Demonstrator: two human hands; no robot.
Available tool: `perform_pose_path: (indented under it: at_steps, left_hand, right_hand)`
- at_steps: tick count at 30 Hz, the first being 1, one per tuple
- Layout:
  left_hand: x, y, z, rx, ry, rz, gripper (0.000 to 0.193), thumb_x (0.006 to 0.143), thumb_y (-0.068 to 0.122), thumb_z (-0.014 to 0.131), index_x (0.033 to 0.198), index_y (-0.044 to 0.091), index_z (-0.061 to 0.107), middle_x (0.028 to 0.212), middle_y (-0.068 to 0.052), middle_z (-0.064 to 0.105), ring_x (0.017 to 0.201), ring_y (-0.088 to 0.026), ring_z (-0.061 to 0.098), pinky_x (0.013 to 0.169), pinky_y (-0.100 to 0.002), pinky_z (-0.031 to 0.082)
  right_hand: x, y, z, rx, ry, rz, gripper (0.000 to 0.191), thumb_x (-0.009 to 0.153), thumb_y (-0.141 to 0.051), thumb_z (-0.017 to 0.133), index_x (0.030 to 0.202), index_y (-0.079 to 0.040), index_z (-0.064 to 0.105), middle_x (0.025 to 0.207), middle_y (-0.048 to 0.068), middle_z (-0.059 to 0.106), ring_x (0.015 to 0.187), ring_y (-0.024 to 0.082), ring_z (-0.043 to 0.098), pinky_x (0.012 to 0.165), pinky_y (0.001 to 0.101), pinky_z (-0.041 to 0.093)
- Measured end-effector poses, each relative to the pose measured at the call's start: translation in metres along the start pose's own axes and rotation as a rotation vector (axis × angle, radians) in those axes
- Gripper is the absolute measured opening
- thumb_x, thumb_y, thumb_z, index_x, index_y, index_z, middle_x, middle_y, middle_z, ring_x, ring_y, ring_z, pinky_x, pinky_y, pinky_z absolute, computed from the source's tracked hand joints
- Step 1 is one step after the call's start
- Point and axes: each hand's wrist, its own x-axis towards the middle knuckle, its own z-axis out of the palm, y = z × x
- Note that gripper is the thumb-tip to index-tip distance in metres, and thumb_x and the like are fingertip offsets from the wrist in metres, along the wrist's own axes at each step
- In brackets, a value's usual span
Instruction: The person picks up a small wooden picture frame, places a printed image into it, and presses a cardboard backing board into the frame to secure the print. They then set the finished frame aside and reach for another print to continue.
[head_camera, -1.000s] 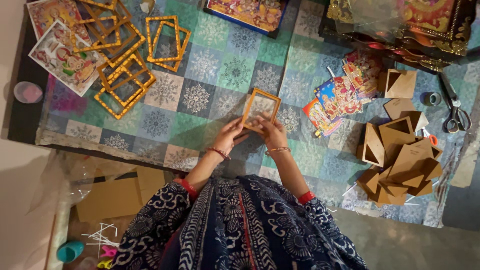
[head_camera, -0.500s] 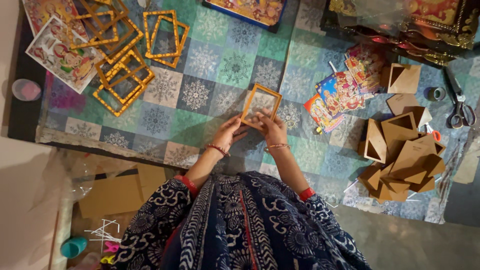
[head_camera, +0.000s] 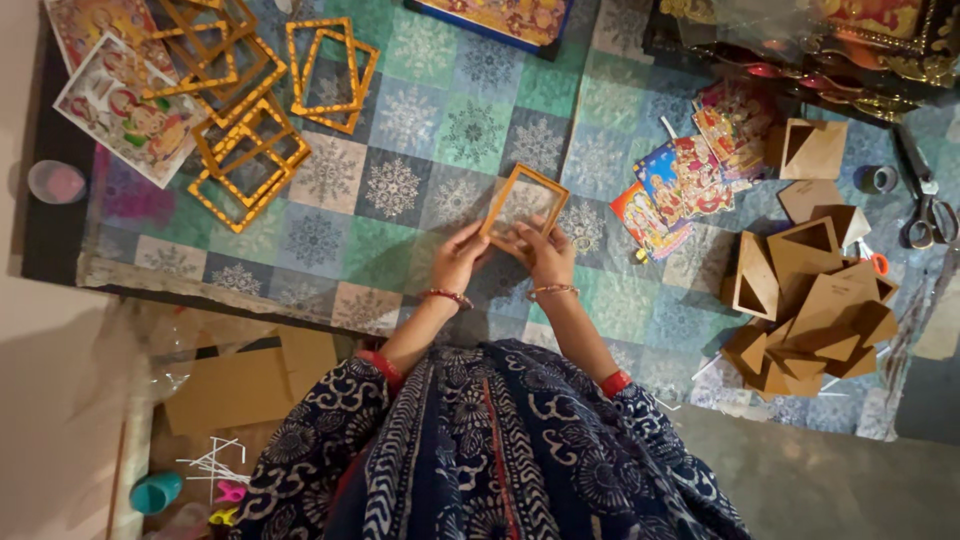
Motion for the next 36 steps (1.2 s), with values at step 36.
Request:
perform_pose_path:
  at_steps: [36]
  left_hand:
    - [-0.012,0.024,-0.029,-0.08,0.04,0.066,0.036,0.099,0.015,0.067,0.131,-0.001,0.064,0.115,-0.009,0.073,0.103,-0.016,0.071,0.09,-0.031,0.06]
  right_hand:
    - [-0.021,0.019,0.036,-0.08,-0.161,0.233,0.037,0.09,-0.007,0.072,0.125,-0.001,0.063,0.116,0.011,0.074,0.105,0.022,0.073,0.091,0.0346,0.062]
